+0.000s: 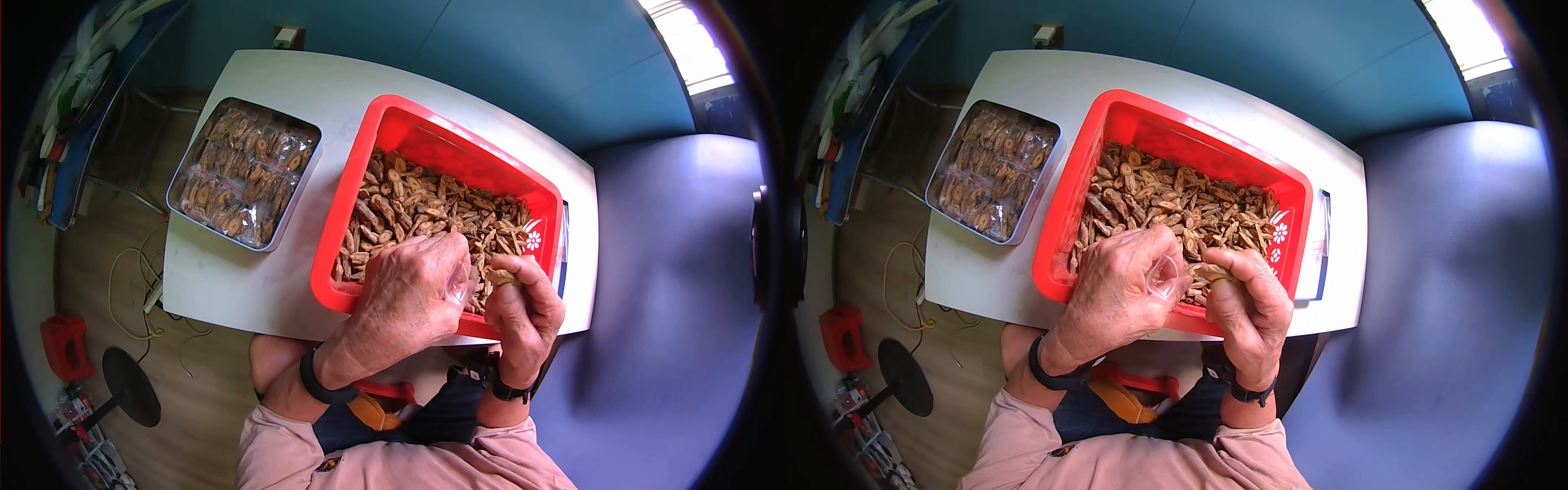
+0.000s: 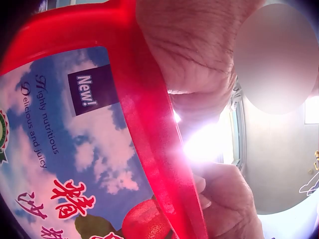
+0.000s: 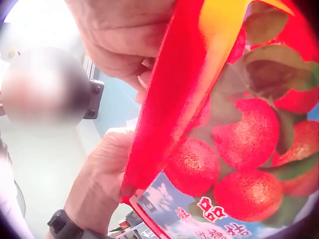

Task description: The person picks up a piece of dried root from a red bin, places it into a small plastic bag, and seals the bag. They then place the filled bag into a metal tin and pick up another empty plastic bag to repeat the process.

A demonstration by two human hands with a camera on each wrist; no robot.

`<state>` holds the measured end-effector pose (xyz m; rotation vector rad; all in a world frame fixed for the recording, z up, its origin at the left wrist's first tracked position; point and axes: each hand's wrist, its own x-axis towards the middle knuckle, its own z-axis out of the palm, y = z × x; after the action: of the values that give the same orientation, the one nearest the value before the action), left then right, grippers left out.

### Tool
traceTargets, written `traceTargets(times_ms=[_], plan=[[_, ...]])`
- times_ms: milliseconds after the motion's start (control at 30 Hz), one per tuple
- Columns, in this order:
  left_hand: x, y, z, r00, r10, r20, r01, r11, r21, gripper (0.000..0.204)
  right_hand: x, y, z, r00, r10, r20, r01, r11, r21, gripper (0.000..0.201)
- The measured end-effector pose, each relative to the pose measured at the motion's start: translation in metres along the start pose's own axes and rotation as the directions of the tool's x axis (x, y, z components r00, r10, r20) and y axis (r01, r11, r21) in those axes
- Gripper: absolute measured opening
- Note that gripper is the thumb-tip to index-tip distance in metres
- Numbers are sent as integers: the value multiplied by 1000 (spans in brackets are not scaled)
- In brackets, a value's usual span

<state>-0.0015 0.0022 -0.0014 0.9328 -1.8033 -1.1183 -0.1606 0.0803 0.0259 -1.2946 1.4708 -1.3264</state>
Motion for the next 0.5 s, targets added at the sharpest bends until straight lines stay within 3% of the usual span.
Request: traceTargets(times_ms=[200, 267, 500], plan=[[0, 1, -1, 1000, 6, 5, -6, 1000, -6, 20, -2, -8, 13, 994, 32, -103, -26, 998, 55, 21], [0, 2, -3, 1000, 0, 17, 0, 1000, -24, 19, -4, -7, 13, 991, 1, -135, 23, 984, 175, 19], [0, 3, -3, 999, 35, 34, -35, 999, 6, 18, -9, -2, 9, 984, -92, -152, 114, 984, 140, 21]])
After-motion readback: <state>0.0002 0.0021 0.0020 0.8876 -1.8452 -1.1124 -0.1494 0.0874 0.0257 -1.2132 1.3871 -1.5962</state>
